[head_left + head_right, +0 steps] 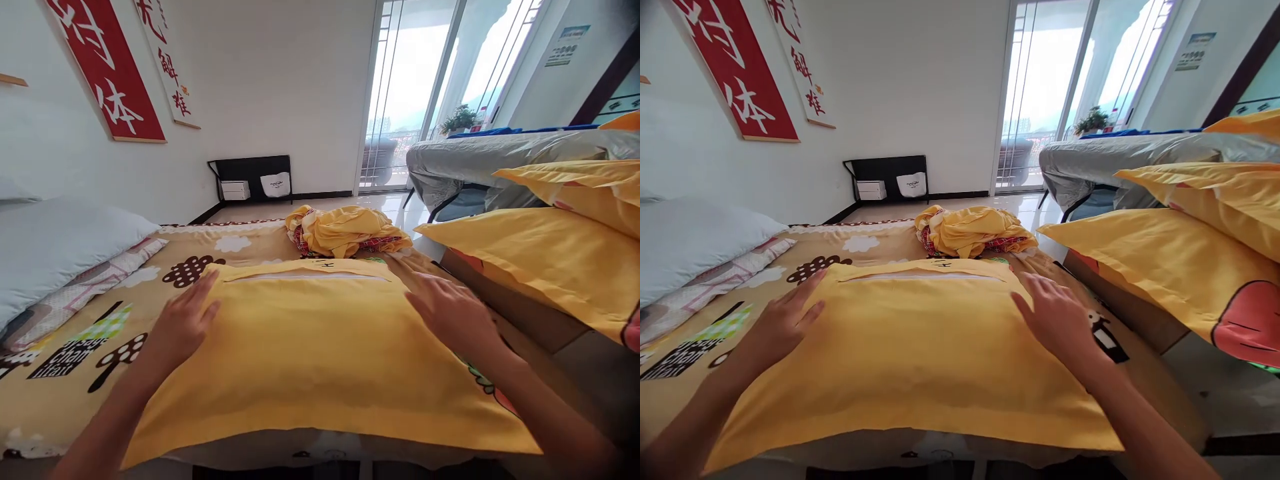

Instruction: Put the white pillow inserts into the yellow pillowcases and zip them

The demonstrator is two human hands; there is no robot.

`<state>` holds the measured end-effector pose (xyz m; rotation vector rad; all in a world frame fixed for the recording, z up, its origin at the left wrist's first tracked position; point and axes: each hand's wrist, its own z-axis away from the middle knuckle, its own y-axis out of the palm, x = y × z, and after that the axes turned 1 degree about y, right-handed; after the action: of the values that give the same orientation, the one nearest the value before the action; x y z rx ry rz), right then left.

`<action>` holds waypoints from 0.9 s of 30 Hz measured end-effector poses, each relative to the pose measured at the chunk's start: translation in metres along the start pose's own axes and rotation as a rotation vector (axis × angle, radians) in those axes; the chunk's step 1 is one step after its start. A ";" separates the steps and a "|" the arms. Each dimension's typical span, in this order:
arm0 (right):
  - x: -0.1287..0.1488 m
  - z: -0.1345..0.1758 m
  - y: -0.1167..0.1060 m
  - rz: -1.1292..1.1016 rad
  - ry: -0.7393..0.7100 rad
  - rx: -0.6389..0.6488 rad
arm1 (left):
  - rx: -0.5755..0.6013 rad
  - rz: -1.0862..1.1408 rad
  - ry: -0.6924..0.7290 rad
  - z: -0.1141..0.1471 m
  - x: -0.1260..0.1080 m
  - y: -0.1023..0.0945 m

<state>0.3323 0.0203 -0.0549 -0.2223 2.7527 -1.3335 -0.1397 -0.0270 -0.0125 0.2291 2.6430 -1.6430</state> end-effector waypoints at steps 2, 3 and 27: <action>0.058 -0.048 0.003 -0.139 -0.094 0.104 | 0.072 0.083 0.025 -0.059 -0.038 0.002; 0.078 -0.065 0.010 -0.189 -0.095 0.172 | 0.131 0.114 -0.021 -0.081 -0.051 0.009; 0.105 -0.061 0.021 -0.051 -0.001 0.412 | -0.222 0.201 -0.411 0.019 -0.005 0.102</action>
<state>0.2185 0.0633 -0.0336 -0.2637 2.4103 -1.8659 -0.1216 0.0000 -0.1109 0.1283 2.3721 -1.1765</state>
